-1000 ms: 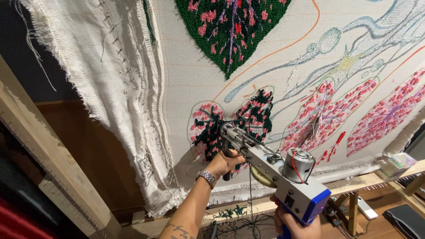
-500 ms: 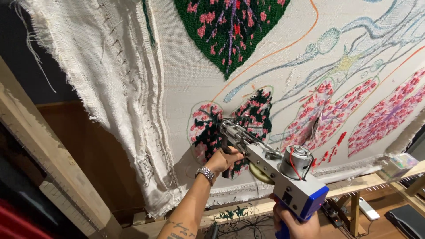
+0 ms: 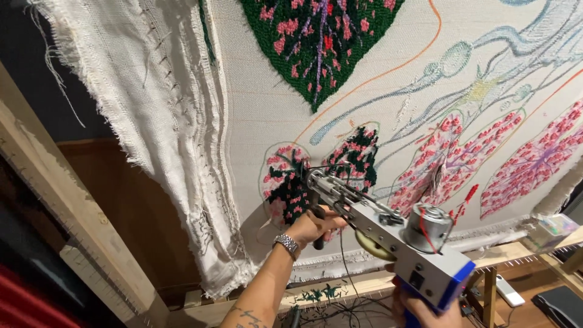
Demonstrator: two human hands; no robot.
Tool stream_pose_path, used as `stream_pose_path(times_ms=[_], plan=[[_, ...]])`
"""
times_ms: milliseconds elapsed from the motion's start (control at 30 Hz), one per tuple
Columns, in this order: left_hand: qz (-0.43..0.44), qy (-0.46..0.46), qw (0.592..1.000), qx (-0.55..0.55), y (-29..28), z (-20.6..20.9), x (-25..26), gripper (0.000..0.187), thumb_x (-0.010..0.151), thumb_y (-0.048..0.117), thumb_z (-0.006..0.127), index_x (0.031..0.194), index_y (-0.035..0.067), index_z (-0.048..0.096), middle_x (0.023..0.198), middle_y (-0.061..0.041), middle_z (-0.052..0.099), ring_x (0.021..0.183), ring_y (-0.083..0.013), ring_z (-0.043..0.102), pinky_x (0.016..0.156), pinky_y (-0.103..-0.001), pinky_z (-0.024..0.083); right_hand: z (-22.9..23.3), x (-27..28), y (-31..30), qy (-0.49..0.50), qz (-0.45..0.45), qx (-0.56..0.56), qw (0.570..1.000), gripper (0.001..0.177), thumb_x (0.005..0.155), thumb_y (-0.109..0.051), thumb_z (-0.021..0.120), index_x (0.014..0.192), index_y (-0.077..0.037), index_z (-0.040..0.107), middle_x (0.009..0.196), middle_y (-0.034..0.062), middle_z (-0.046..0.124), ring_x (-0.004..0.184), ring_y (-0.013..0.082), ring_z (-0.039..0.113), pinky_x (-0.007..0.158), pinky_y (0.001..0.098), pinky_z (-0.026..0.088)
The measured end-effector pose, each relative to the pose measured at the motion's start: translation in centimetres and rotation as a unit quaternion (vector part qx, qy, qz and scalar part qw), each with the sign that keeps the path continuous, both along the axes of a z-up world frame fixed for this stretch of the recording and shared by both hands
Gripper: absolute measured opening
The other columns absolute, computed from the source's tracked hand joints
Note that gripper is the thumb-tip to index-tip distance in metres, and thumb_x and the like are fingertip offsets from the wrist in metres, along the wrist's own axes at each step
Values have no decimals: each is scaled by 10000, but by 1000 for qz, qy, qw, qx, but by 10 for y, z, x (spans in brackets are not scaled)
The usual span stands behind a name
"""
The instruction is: Creating a patterned rug using a motorized tufting gun.
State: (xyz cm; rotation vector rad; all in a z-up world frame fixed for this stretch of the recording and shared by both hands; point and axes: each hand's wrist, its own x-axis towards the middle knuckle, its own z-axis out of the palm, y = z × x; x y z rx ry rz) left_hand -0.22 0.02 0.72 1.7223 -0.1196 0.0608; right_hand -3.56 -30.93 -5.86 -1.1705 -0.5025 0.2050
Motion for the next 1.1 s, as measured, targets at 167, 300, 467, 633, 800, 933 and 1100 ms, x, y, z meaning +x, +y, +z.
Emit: stream_pose_path(times_ms=[167, 300, 467, 633, 800, 933, 1100], plan=[[-46, 15, 999, -9, -18, 4, -5, 208, 873, 251, 787, 1059, 157, 780, 577, 18, 556, 454, -67, 445, 429, -275, 332, 6, -10, -26, 31, -48, -39, 998, 638, 625, 64, 599, 1258, 83, 514, 904, 211, 695, 507, 268, 610, 400, 409, 502], [-98, 6, 993, -59, -26, 7, -3, 231, 900, 274, 801, 973, 55, 787, 758, 17, 724, 502, -57, 456, 446, -263, 347, -4, -13, -44, -7, -24, 95, 995, 653, 718, -12, 634, 1338, 138, 492, 1009, 265, 652, 584, 241, 584, 447, 376, 471], [-81, -9, 996, -28, -23, 4, -10, 283, 902, 335, 808, 976, 63, 782, 832, -32, 716, 591, -71, 553, 521, -239, 441, -20, -11, -56, 14, -23, 114, 993, 691, 769, -29, 699, 1373, 233, 489, 894, 308, 563, 611, 295, 570, 472, 407, 445], [46, -122, 958, -254, 23, -8, -2, 432, 978, 441, 686, 1113, 30, 702, 1015, -71, 769, 871, -147, 749, 757, -279, 627, -43, 6, -73, 61, 19, 124, 990, 686, 715, -63, 650, 1330, 204, 509, 833, 265, 566, 564, 261, 544, 445, 399, 438], [177, -2, 901, -395, 30, 33, -2, 405, 971, 388, 644, 1113, 13, 706, 974, -80, 753, 823, -163, 732, 732, -306, 617, -30, -14, -66, 5, -36, 147, 988, 644, 750, -42, 649, 1311, 223, 477, 1089, 302, 640, 597, 257, 548, 432, 388, 436], [168, -26, 887, -430, 39, 16, 23, 252, 972, 246, 689, 1077, 17, 705, 969, -73, 762, 831, -158, 744, 757, -305, 624, -43, -2, -77, 39, -1, 142, 989, 662, 754, -17, 658, 1336, 238, 473, 900, 314, 574, 588, 304, 552, 458, 421, 449], [182, -58, 917, -350, 41, 1, 20, 209, 952, 202, 702, 1043, 22, 755, 929, -78, 775, 784, -145, 737, 710, -280, 611, -3, -25, -59, 62, -32, 103, 992, 663, 713, 1, 628, 1325, 206, 477, 860, 285, 595, 580, 303, 555, 462, 426, 458]])
